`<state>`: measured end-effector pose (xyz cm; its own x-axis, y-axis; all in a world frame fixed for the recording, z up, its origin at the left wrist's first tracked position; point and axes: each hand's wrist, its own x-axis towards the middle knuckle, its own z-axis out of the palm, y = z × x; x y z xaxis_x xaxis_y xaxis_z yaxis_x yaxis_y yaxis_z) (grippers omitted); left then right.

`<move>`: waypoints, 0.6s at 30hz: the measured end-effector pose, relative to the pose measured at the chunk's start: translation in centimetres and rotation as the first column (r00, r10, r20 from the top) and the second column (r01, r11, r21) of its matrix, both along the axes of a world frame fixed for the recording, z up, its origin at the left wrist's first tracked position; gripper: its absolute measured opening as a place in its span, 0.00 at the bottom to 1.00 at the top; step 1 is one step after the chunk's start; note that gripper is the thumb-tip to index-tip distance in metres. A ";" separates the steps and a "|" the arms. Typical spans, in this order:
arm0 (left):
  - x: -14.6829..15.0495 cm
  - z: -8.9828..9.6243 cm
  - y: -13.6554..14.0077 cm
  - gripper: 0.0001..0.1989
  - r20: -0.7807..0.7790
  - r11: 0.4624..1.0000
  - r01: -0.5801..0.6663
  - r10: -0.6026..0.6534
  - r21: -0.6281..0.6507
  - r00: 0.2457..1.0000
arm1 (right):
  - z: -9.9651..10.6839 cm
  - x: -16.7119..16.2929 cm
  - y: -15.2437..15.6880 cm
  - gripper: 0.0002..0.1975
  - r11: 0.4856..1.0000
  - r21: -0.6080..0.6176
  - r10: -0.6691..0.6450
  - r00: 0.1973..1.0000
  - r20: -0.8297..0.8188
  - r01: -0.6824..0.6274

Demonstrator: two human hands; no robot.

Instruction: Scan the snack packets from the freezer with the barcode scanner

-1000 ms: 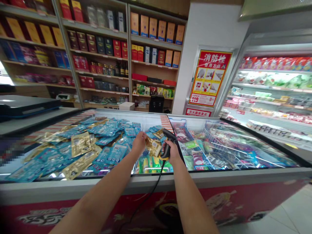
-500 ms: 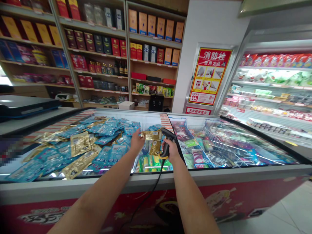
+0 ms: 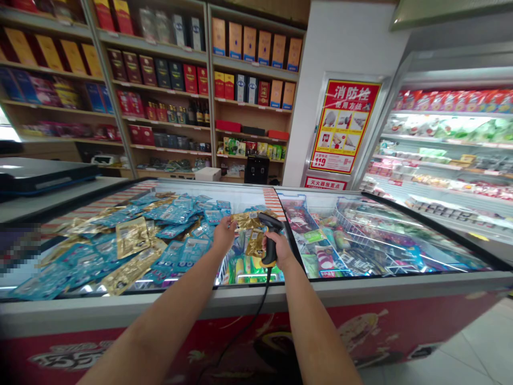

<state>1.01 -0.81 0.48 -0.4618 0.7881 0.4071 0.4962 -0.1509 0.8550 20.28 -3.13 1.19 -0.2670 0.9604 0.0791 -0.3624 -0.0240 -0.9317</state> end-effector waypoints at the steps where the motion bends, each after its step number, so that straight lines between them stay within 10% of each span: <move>1: 0.0 -0.1 0.0 0.12 0.006 1.000 0.009 -0.009 0.001 1.000 | 0.1 0.0 0.0 0.11 1.000 0.001 -0.003 1.000 0.003 0.003; 18: 0.1 -0.1 0.0 0.14 0.079 1.000 -0.006 0.006 -0.001 0.997 | 0.6 -0.1 -0.5 0.10 0.999 -0.025 -0.020 1.000 -0.008 0.020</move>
